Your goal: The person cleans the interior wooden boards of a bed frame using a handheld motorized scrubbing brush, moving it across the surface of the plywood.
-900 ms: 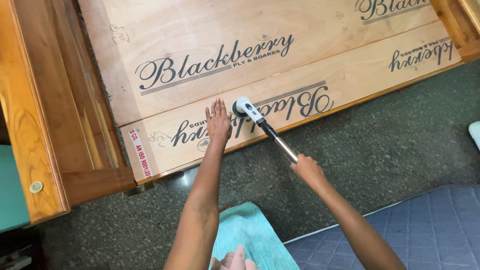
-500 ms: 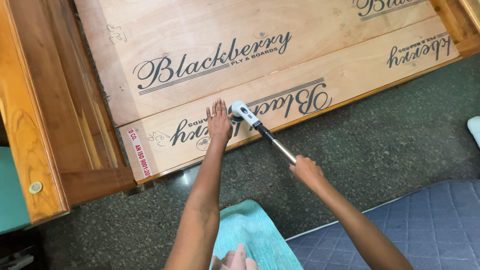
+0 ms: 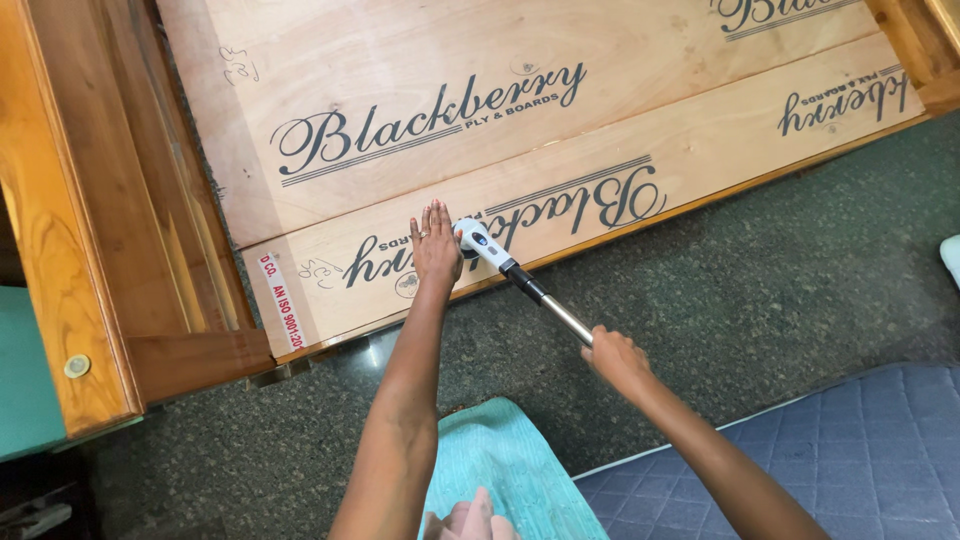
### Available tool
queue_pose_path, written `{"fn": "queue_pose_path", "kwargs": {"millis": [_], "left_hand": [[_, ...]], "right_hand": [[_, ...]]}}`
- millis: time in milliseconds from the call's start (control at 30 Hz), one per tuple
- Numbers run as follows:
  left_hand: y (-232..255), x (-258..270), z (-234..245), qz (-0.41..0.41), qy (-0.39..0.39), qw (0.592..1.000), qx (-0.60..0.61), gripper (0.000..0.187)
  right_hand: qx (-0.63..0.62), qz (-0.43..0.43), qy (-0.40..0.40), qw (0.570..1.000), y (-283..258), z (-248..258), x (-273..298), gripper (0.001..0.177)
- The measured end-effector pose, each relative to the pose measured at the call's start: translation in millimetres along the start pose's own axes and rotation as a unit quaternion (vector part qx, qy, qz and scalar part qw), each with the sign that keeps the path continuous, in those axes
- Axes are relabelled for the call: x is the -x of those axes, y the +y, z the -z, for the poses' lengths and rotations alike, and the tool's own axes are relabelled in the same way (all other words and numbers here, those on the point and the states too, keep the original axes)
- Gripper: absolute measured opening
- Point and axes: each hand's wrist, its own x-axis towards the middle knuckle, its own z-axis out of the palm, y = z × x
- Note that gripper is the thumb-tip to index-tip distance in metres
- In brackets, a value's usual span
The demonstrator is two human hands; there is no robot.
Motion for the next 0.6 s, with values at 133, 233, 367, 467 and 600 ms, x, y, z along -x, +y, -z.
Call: {"fn": "queue_pose_path", "kwargs": {"millis": [133, 233, 367, 467, 600], "left_hand": [[-0.3, 1.0, -0.5, 0.003, -0.004, 1.0, -0.009, 0.067], [-2.4, 1.7, -0.2, 0.004, 0.007, 1.0, -0.007, 0.067], [-3.9, 3.5, 1.3, 0.008, 0.008, 1.0, -0.012, 0.068], [-3.4, 4.6, 0.8, 0.008, 0.006, 1.0, -0.013, 0.068], [-5.0, 4.5, -0.6, 0.003, 0.015, 1.0, -0.017, 0.068]], "right_hand": [[-0.002, 0.008, -0.015, 1.0, 3.3, -6.0, 3.8, 0.033], [0.007, 0.014, -0.009, 1.0, 6.8, -9.0, 4.5, 0.033], [0.008, 0.016, -0.007, 1.0, 10.0, -8.7, 8.9, 0.033], [0.015, 0.023, -0.002, 1.0, 11.6, -8.6, 13.4, 0.033], [0.022, 0.024, -0.014, 0.999, 12.9, -9.0, 16.2, 0.032]]}}
